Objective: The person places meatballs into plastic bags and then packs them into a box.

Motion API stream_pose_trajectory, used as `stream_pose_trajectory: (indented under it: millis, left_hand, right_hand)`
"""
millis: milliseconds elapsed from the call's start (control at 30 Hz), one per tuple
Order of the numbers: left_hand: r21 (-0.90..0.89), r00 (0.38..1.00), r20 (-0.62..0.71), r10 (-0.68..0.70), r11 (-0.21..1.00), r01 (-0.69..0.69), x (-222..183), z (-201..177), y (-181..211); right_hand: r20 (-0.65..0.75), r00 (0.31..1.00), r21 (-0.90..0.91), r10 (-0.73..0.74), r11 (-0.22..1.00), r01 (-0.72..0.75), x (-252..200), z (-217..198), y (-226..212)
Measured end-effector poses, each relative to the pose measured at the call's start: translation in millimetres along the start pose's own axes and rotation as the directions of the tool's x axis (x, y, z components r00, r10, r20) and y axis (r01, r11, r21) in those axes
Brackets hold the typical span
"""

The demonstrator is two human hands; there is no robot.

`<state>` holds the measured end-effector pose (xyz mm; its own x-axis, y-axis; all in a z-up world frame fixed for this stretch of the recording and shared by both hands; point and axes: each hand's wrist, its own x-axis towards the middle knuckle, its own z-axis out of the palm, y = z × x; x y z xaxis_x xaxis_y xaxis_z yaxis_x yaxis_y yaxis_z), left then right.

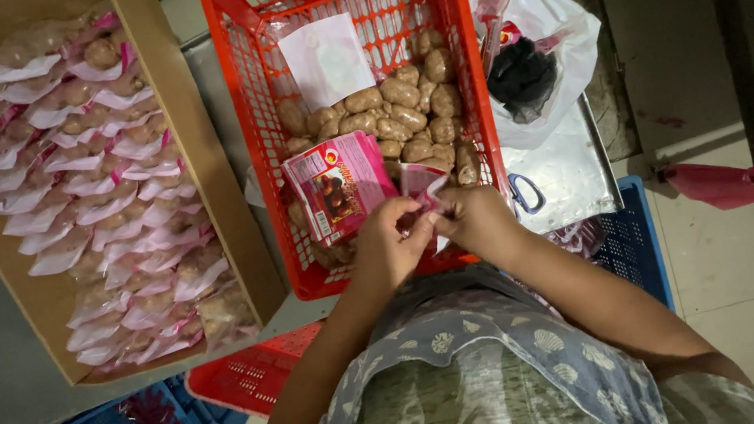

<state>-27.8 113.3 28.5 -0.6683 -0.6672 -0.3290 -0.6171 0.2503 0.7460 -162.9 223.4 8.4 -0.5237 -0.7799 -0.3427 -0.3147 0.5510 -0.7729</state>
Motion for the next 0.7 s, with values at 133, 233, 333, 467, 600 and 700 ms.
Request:
stream_pose_trajectory:
  millis: [133, 233, 333, 467, 600, 700]
  left_hand:
    - [-0.151, 0.995, -0.055, 0.087, 0.984, -0.095, 2.2, 11.2, -2.0]
    - [-0.158, 0.989, -0.096, 0.111, 0.98, -0.125, 3.9, 2.3, 6.6]
    - [-0.107, 0.972, -0.15, 0.18, 0.975, -0.197, 6.1, -10.3, 16.0]
    - [-0.191, 0.958, -0.17, 0.23, 0.946, -0.261, -3.9, -7.4, 39.9]
    - [-0.367, 0.996, 0.016, 0.092, 0.927, -0.08, -8.7, 15.9, 52.4]
    - [-0.324, 0.992, 0.123, -0.001, 0.945, 0.041, -6.8, 21.4, 50.8]
  right_hand:
    - [0.047, 0.979, -0.152, -0.2, 0.967, 0.205, -11.9, -12.9, -9.8]
    - [0.033, 0.979, -0.077, -0.2, 0.976, 0.202, -26.2, -33.4, -32.1]
    - [-0.078, 0.987, -0.079, -0.142, 0.988, 0.136, -20.6, -41.6, -9.5]
    - [-0.255, 0.964, -0.137, -0.082, 0.989, 0.048, -20.1, -49.1, -5.8]
    - [-0.228, 0.974, -0.238, 0.004, 0.969, -0.06, -38.3, -47.7, -42.6]
    - [-0.153, 0.982, -0.287, -0.107, 0.956, 0.059, -41.8, -43.9, -33.7]
